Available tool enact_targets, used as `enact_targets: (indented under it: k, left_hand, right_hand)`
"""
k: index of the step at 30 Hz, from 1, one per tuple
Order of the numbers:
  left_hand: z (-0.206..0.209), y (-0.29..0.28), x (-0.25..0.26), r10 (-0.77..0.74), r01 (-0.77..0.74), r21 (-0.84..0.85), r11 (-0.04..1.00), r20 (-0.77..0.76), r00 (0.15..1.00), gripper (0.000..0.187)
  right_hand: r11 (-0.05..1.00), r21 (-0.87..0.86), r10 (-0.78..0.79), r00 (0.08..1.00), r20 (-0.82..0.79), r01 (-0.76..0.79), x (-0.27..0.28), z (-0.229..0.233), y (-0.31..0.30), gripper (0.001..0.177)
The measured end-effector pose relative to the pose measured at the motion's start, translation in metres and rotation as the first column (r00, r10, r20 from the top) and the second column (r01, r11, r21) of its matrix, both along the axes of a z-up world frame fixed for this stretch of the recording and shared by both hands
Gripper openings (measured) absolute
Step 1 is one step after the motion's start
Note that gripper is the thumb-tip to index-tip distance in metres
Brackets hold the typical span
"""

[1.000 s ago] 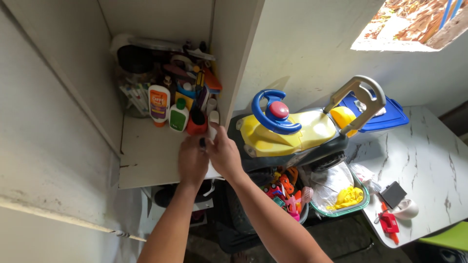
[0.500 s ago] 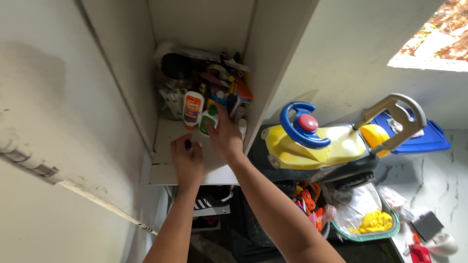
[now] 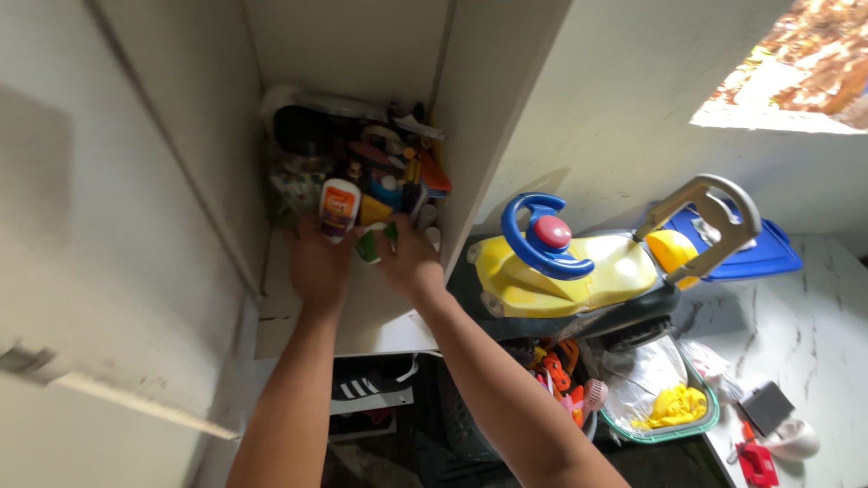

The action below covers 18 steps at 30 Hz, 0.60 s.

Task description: Cleaning a surface with a rag, tidying a bedspread, and organizing various small items on a shelf.

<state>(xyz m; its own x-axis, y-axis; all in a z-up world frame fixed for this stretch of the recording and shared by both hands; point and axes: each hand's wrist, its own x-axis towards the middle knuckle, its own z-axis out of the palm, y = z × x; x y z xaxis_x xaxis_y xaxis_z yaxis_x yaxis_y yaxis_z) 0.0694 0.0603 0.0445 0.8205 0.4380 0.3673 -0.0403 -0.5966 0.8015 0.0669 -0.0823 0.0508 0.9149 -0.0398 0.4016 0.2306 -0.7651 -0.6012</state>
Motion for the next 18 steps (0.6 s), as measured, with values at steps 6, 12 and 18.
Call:
enact_targets:
  k: [6, 12, 18]
  left_hand:
    - [-0.021, 0.001, 0.011, -0.046, 0.045, 0.027, 0.999, 0.047, 0.998, 0.047]
    - [-0.027, 0.005, 0.004, -0.170, 0.169, 0.022, 0.985, 0.074, 0.983, 0.028]
    - [-0.022, 0.013, -0.032, -0.198, 0.202, -0.005, 0.979, 0.190, 0.962, 0.026]
  right_hand:
    - [0.976, 0.203, 0.099, 0.993, -0.070, -0.083, -0.007, 0.004, -0.005, 0.035]
    - [0.959, 0.252, 0.152, 0.986, -0.068, -0.131, -0.010, 0.003, -0.007, 0.036]
    - [0.939, 0.301, 0.199, 0.977, -0.071, -0.169, -0.010, -0.002, -0.011, 0.033]
